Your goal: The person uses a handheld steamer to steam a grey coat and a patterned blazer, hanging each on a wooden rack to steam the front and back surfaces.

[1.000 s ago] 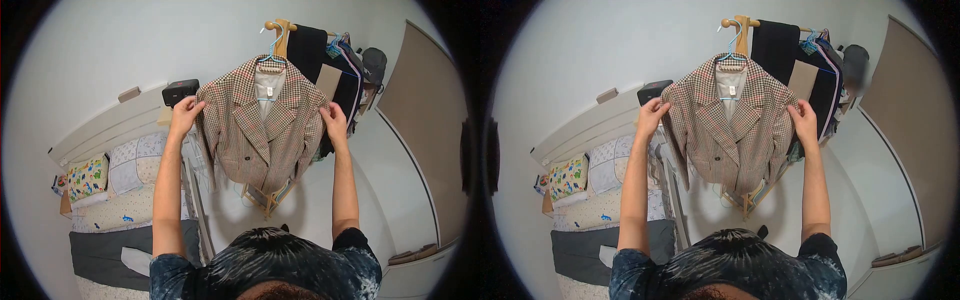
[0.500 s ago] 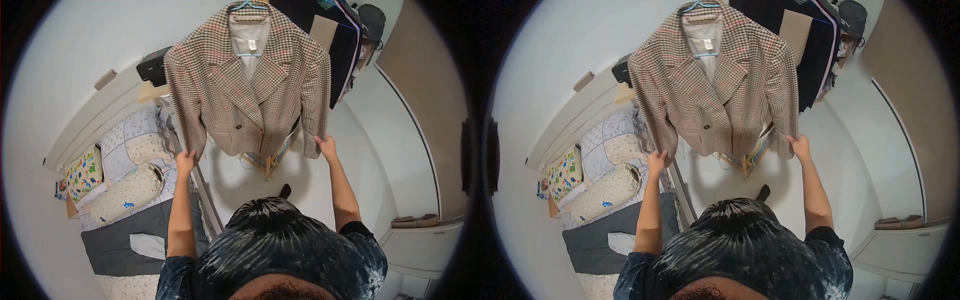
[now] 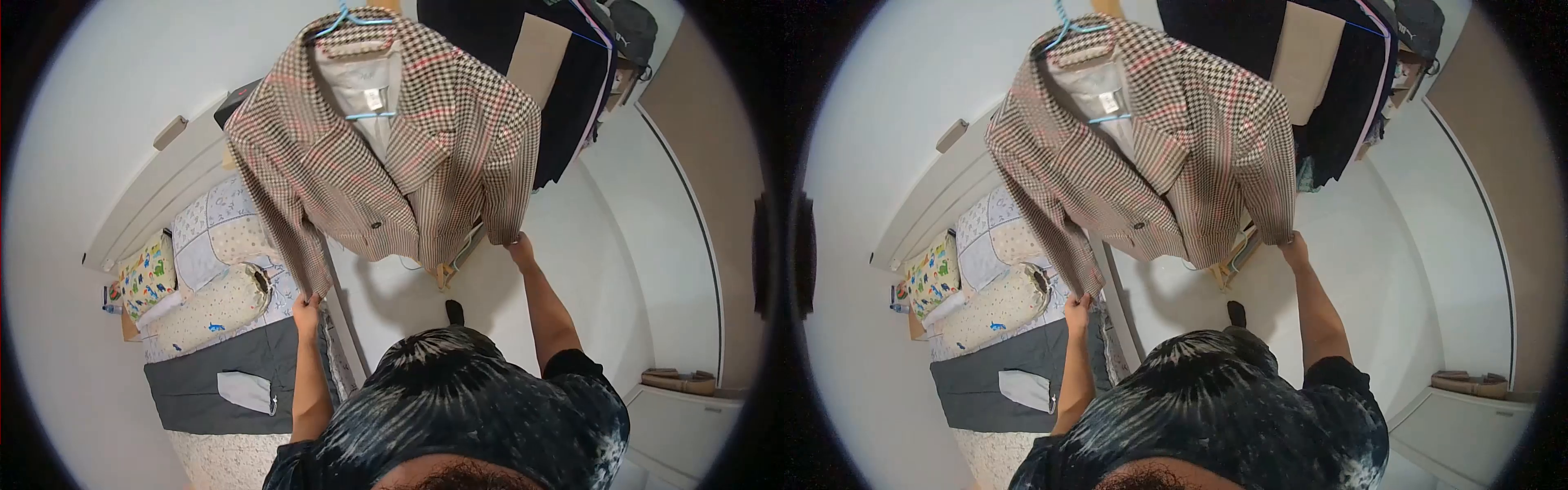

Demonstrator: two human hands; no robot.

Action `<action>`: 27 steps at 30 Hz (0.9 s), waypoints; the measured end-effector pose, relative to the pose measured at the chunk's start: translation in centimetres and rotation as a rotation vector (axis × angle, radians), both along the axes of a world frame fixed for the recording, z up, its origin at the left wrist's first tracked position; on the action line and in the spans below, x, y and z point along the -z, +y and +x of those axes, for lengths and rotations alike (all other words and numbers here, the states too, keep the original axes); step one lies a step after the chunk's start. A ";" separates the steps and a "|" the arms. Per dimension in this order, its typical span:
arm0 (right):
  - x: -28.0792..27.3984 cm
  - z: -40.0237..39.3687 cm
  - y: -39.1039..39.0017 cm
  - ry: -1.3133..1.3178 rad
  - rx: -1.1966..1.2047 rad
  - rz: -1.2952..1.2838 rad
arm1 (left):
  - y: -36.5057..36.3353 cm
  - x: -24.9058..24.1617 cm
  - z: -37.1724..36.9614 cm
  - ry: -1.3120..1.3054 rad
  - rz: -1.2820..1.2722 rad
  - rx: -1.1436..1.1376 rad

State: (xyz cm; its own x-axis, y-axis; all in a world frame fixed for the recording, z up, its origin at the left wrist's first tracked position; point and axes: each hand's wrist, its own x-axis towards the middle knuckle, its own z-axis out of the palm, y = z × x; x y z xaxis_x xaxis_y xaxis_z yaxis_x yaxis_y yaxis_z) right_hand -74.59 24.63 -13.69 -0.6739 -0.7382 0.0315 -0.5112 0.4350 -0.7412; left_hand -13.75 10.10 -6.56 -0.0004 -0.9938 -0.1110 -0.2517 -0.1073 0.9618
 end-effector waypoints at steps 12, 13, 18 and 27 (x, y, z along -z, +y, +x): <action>-0.6 6.4 -14.6 0.046 -0.463 0.003 | 12.5 -2.9 0.1 0.592 0.124 -0.653; -0.9 6.7 -15.8 0.024 -0.486 -0.029 | 13.5 -3.2 -0.1 0.647 0.092 -0.664; -2.3 6.6 -23.9 -0.105 -0.548 -0.154 | 17.4 -5.0 -2.2 0.858 0.039 -0.854; -0.9 6.9 -23.0 -0.342 -0.367 -0.316 | 19.9 -7.0 -4.6 0.789 0.063 -0.815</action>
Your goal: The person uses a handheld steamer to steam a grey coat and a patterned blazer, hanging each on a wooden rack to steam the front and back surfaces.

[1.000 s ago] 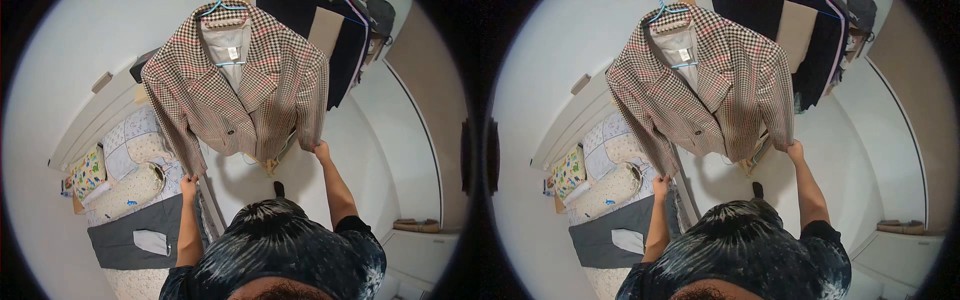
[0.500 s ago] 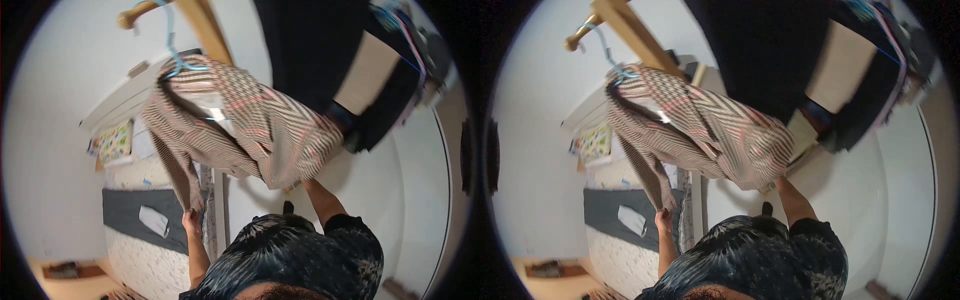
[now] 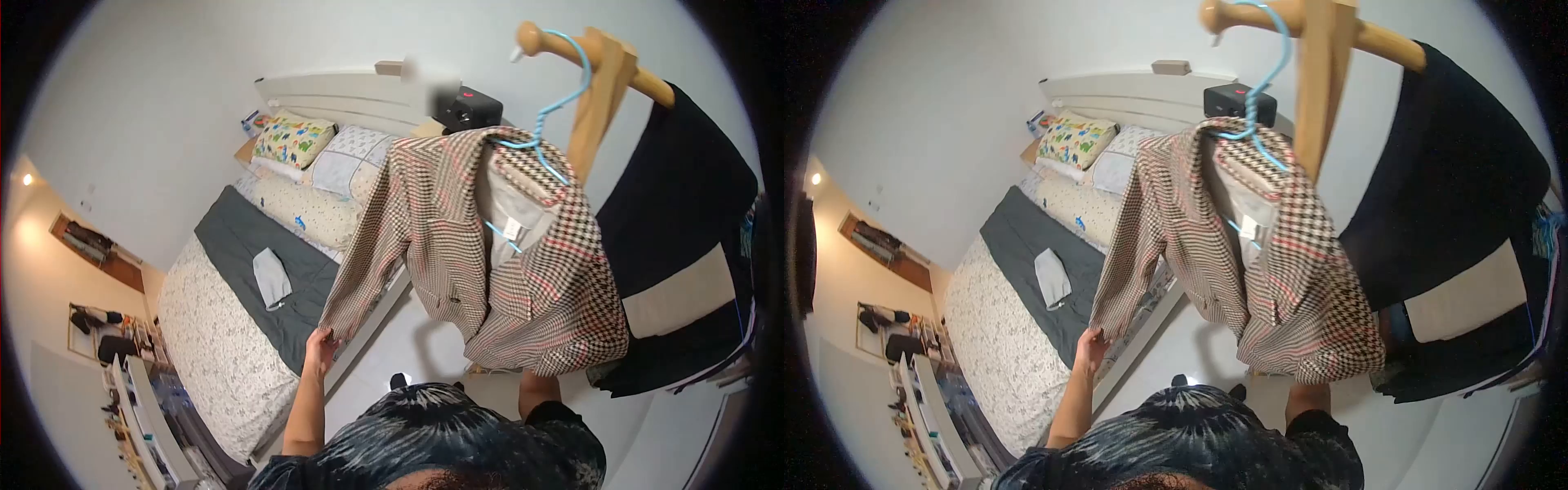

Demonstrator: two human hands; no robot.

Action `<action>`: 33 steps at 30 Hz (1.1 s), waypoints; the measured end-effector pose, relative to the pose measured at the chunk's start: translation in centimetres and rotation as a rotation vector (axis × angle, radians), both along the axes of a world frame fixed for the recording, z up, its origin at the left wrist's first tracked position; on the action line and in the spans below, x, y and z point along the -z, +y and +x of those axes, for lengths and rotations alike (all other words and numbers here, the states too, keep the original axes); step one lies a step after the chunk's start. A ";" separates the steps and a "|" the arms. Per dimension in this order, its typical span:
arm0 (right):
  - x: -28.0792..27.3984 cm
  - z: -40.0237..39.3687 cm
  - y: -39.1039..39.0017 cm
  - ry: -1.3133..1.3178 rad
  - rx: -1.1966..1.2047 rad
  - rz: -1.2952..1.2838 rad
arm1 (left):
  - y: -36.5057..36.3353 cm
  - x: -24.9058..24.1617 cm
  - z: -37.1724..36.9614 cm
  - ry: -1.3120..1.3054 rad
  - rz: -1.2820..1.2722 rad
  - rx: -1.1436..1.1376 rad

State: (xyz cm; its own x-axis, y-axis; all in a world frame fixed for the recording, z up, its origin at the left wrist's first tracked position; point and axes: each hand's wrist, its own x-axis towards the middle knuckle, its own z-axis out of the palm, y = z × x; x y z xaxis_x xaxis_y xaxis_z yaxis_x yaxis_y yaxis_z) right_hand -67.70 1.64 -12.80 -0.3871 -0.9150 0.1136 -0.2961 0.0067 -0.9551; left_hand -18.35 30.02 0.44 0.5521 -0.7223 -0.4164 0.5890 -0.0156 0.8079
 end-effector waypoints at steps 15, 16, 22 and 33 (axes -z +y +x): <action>-0.2 -4.7 26.7 -0.229 0.610 0.403 | -11.3 2.4 6.8 -0.121 0.128 0.511; -0.3 -3.5 28.5 -0.226 0.646 0.396 | -12.6 3.2 7.7 -0.113 0.123 0.546; -3.4 9.5 37.9 -0.112 0.580 0.465 | -17.6 5.9 12.1 -0.781 0.097 1.018; -9.2 24.2 30.3 0.059 -0.012 0.285 | -16.1 5.2 14.8 -0.681 -0.095 1.087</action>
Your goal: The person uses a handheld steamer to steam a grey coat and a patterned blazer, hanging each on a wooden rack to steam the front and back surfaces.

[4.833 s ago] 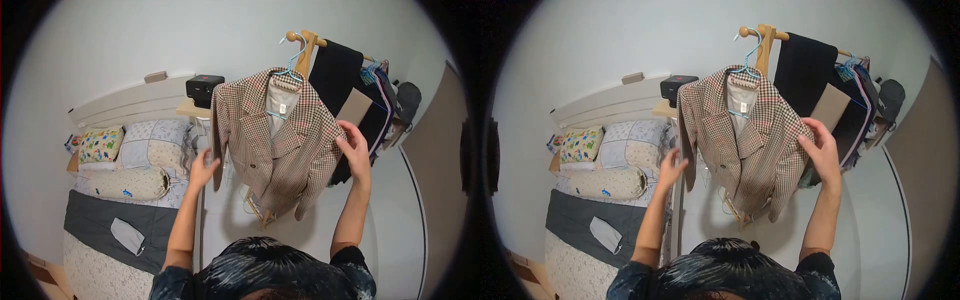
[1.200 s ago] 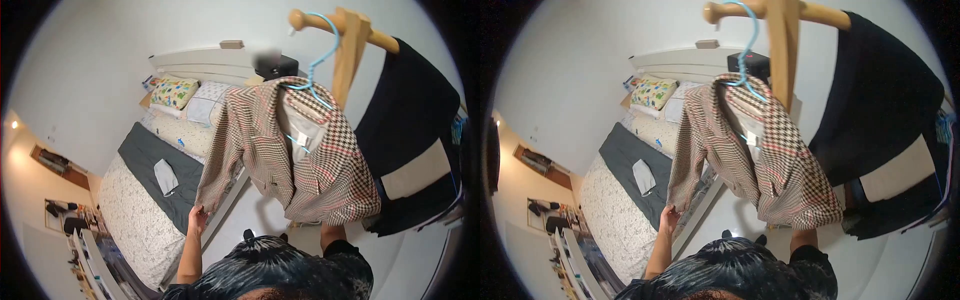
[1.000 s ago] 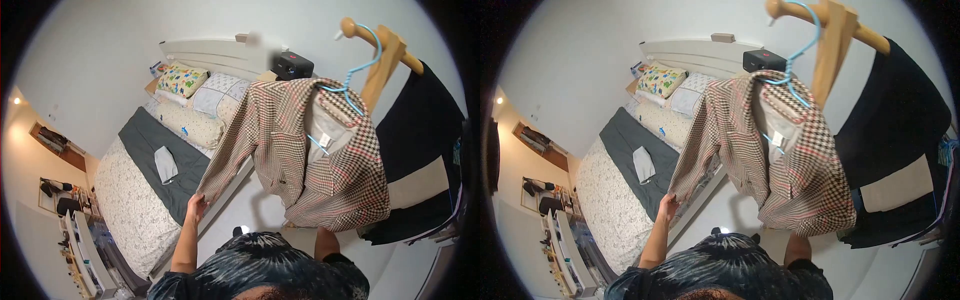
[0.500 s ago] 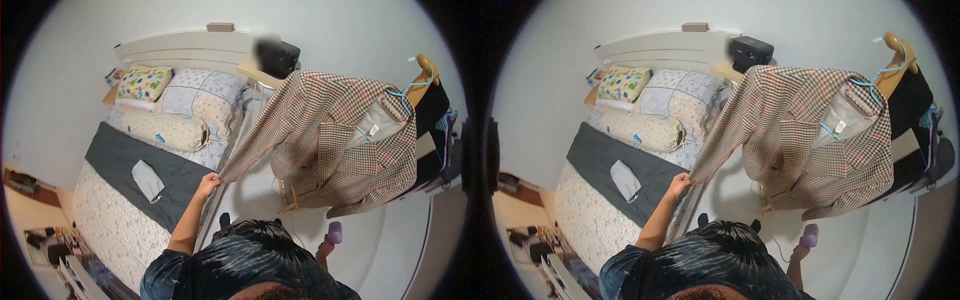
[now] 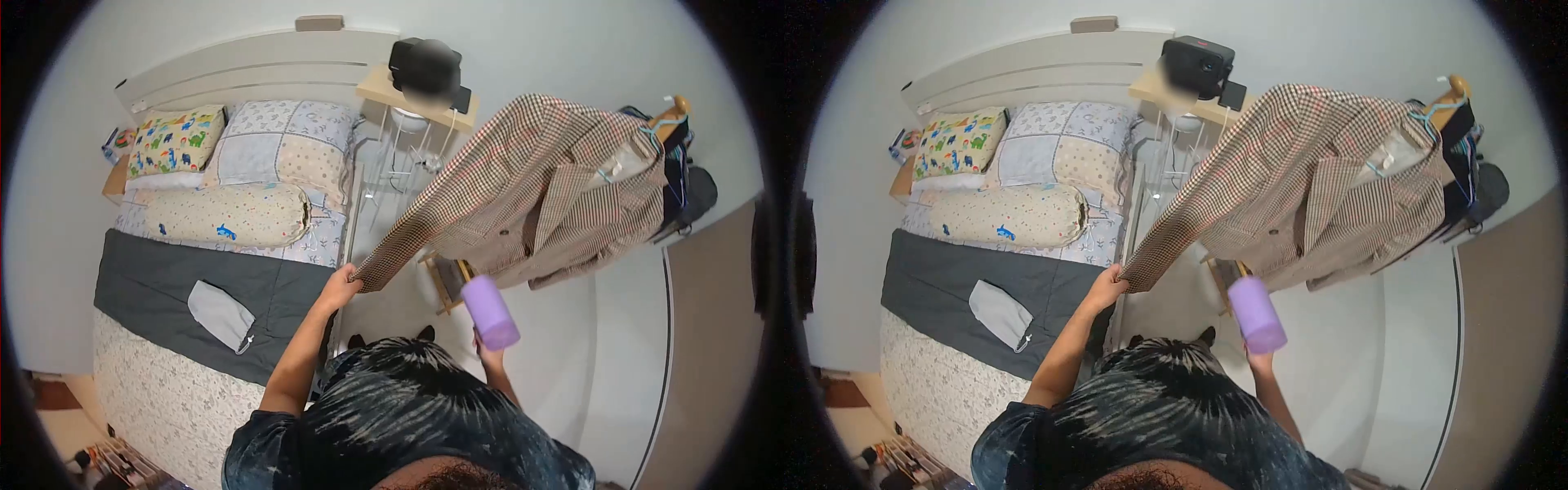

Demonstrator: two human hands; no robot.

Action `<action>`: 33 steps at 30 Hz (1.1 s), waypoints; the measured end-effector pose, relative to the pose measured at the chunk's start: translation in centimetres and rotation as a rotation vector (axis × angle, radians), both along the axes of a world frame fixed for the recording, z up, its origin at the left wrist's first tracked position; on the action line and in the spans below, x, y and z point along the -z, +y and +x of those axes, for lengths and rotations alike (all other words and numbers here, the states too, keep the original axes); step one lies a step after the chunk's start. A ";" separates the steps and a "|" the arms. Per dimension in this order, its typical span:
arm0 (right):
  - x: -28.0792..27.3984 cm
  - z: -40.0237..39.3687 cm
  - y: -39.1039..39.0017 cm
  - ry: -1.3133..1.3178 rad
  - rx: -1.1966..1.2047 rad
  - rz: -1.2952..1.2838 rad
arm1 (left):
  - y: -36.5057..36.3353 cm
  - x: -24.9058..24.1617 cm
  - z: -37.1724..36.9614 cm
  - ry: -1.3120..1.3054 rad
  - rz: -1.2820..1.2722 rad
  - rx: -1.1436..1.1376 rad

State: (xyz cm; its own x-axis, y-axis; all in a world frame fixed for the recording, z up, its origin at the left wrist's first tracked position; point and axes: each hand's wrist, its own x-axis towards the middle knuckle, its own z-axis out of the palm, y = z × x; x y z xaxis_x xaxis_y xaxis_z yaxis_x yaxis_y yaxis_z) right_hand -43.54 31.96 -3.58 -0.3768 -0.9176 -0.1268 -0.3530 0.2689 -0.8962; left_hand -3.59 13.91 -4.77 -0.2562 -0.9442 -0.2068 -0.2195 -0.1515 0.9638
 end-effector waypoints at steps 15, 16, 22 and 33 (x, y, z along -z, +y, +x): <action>-19.0 1.5 -18.7 0.747 -0.004 -0.552 | 2.9 -2.7 4.7 0.011 0.000 0.079; -19.0 2.2 -19.0 0.747 -0.007 -0.549 | 3.1 -2.6 4.6 0.079 0.011 0.053; -14.8 8.7 -17.1 0.883 -0.321 -0.708 | 3.2 -3.6 4.2 0.218 0.007 0.063; -11.3 10.9 -14.9 0.621 -0.405 -0.596 | 3.1 -2.5 4.0 0.323 0.009 0.049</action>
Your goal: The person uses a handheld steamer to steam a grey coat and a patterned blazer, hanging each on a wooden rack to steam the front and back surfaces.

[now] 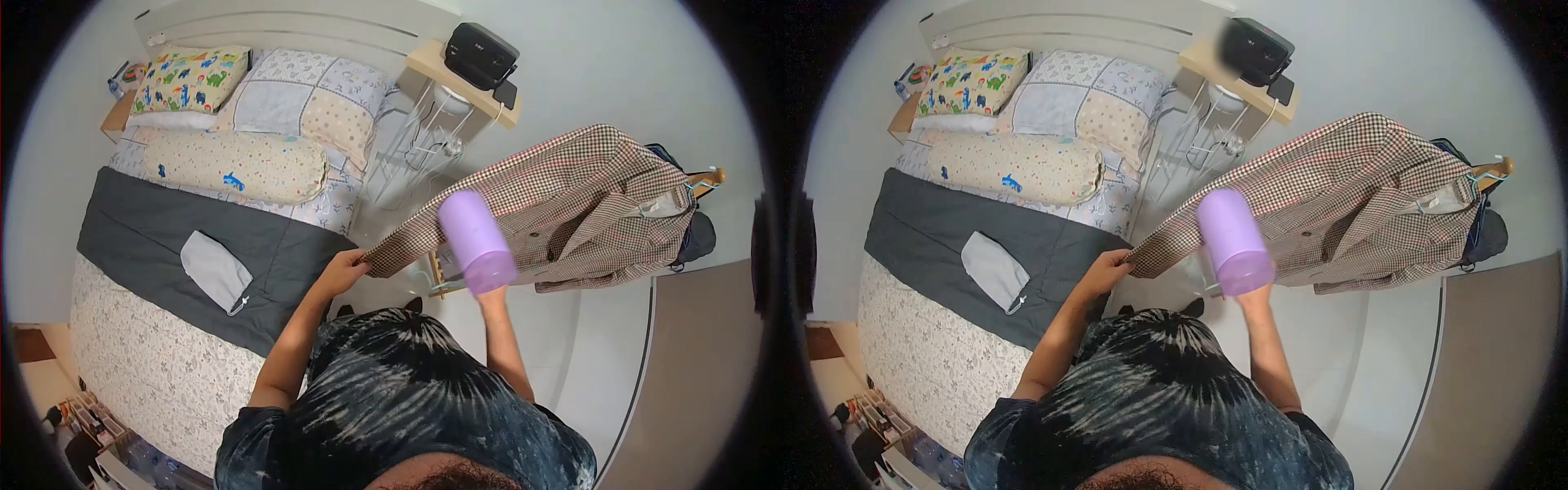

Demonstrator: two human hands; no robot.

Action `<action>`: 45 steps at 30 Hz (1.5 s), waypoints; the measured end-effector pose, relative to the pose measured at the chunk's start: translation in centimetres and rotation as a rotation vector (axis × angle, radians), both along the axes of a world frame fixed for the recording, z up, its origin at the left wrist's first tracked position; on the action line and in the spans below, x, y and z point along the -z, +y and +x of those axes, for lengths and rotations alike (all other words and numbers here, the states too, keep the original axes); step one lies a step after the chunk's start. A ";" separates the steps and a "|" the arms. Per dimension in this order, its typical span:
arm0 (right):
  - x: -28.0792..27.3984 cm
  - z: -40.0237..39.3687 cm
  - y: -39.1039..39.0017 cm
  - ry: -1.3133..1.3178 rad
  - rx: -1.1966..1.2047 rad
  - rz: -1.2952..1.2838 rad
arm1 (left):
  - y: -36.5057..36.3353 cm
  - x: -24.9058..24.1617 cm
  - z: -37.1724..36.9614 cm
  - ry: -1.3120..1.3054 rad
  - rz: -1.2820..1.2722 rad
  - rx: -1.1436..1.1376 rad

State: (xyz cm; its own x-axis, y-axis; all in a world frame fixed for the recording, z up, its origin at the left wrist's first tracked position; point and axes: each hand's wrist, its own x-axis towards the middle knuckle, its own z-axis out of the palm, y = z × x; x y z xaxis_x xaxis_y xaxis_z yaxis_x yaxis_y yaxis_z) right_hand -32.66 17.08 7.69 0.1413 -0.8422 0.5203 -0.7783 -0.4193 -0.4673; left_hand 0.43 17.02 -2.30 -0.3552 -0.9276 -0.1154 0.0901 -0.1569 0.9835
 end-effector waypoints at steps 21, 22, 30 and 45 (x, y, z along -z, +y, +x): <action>2.2 0.9 1.0 0.347 -0.077 0.087 | 1.2 -0.7 0.1 0.080 0.017 -0.018; 2.2 2.6 1.6 0.348 -0.083 0.086 | 1.1 -0.8 0.0 0.081 0.017 -0.023; 1.1 6.6 2.3 -0.077 -0.203 0.478 | 1.1 -0.8 0.0 0.087 0.033 -0.114; -1.9 -2.0 -1.2 -0.113 0.175 0.263 | 1.5 -1.1 0.0 0.197 0.115 -0.118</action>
State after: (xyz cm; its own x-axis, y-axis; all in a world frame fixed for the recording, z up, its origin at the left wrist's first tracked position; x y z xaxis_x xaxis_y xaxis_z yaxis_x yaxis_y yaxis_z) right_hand -34.65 15.93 9.60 -0.0630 -0.9562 0.2858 -0.7651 -0.1376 -0.6291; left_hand 0.43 18.48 -1.22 -0.2708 -0.9490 -0.1615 0.3026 -0.2432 0.9216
